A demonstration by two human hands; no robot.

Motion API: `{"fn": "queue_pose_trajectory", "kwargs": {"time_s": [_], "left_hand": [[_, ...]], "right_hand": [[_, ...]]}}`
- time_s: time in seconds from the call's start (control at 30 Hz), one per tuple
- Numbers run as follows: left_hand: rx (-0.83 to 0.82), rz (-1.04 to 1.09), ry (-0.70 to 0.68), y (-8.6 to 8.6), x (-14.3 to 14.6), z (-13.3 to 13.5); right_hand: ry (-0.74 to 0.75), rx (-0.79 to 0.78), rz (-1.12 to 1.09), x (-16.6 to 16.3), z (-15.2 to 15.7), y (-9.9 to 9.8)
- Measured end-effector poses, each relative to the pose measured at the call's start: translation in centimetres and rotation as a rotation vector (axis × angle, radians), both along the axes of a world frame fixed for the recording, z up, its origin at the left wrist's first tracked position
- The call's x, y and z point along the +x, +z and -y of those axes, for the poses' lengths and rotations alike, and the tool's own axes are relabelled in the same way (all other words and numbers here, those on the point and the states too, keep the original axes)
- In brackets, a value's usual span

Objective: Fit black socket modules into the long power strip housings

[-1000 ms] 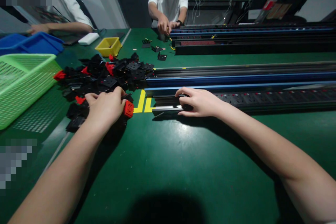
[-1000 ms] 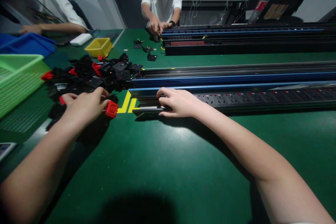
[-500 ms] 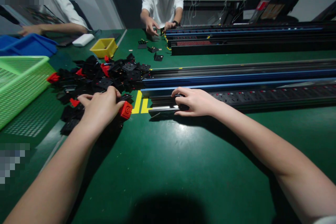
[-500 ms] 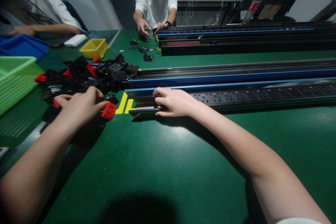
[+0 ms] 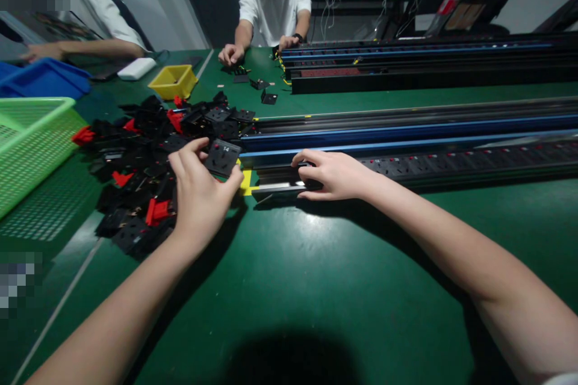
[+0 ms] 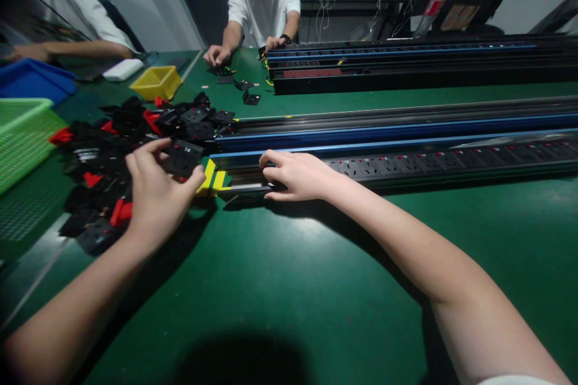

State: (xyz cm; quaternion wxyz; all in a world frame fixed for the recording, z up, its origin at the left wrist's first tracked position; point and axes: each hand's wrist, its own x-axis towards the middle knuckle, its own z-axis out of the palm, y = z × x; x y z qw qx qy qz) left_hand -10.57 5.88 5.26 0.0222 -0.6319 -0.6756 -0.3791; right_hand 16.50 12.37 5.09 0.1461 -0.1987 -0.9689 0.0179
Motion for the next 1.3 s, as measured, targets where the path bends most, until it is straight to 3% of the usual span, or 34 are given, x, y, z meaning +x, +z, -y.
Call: {"fn": "queue_pose_trajectory", "kwargs": {"time_s": [0.2, 0.3, 0.37, 0.57, 0.8, 1.3], "left_hand": [[-0.006, 0.375, -0.104, -3.6, 1.9, 0.2], [0.014, 0.584, -0.259, -4.5, 2.0, -0.1], [0.003, 0.642, -0.285, -4.7, 2.0, -0.4], [-0.025, 0.618, -0.220, -5.2, 1.1, -1.3], [-0.026, 0.815, -0.163, -6.9, 0.3, -2.4], [-0.053, 0.694, -0.185, -5.7, 0.7, -2.1]], "right_hand": [[0.006, 0.026, 0.003, -0.1, -0.1, -0.2], [0.004, 0.041, 0.013, -0.1, 0.0, -0.2], [0.001, 0.049, 0.017, -0.1, 0.0, -0.2], [0.007, 0.066, 0.045, -0.1, 0.0, -0.2], [0.012, 0.070, 0.047, -0.2, 0.0, 0.0], [-0.002, 0.082, 0.061, -0.2, 0.1, 0.1]]}}
